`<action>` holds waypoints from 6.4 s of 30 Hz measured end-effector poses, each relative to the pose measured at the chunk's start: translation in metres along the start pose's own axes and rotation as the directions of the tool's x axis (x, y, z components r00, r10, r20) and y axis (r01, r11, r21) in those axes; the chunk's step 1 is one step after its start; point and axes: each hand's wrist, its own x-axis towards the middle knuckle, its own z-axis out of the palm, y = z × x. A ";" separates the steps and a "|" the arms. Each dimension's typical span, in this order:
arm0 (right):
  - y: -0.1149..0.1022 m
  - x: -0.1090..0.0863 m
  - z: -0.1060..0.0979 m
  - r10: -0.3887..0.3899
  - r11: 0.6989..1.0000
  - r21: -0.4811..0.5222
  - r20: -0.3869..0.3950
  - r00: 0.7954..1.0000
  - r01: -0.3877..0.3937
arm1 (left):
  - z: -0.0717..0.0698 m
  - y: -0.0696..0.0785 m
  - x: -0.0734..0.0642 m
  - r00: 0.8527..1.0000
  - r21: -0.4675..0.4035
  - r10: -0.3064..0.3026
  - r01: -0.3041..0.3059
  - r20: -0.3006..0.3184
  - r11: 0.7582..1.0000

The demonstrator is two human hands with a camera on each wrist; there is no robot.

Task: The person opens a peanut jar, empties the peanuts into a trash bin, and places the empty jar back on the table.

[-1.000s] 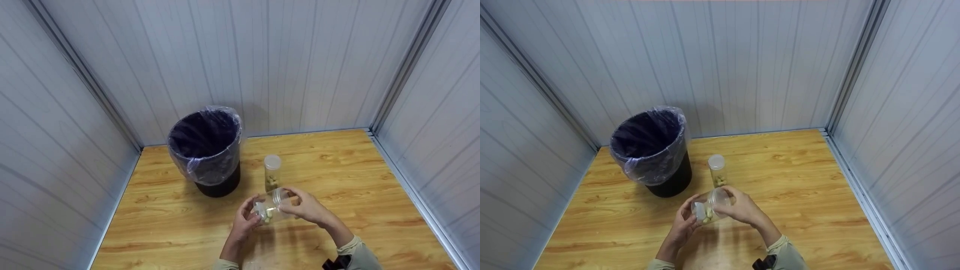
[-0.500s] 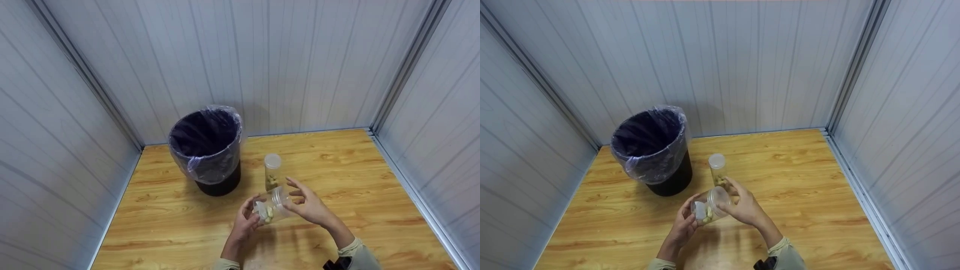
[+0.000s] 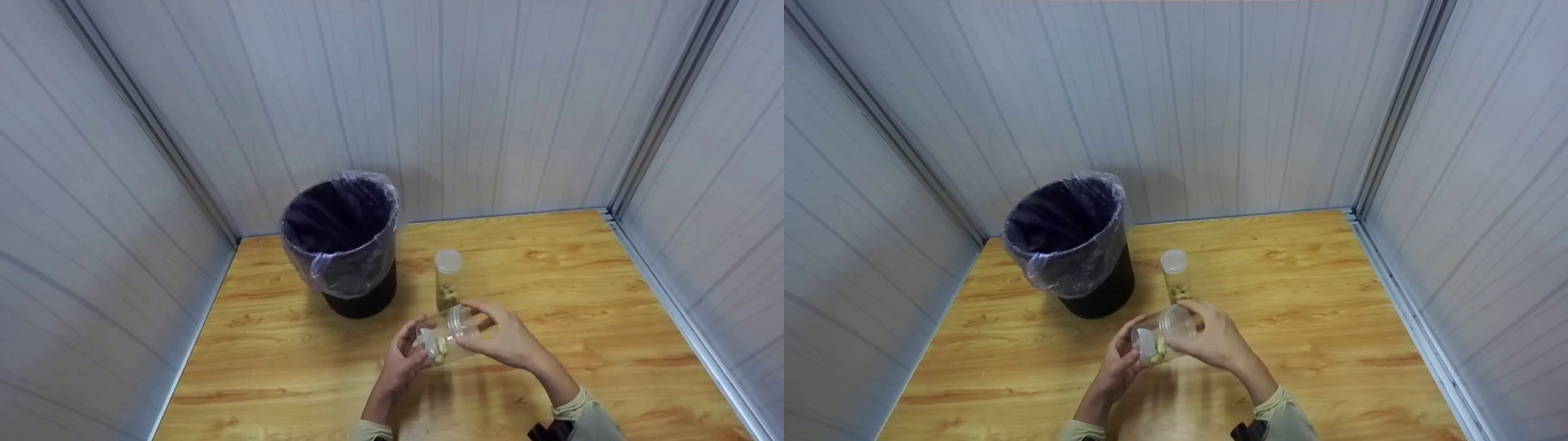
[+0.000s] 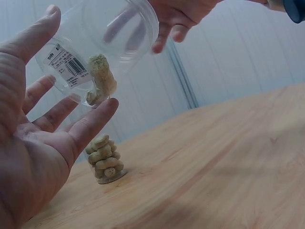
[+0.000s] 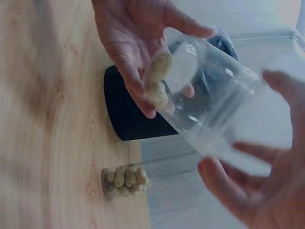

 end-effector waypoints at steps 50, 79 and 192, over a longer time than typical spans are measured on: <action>0.201 0.031 -0.122 0.237 0.856 -0.445 -0.117 0.964 -0.264 | -0.009 -0.018 -0.018 0.994 -0.087 0.047 -0.056 -0.102 0.995; 0.063 0.132 -0.086 -0.016 0.933 -0.358 -0.118 0.993 -0.027 | -0.016 -0.021 -0.042 0.984 -0.081 -0.055 0.041 -0.171 0.996; -0.053 0.213 0.031 -0.677 0.650 -0.416 0.063 0.733 0.636 | 0.023 0.282 0.066 0.830 0.958 0.517 0.279 -0.209 -0.060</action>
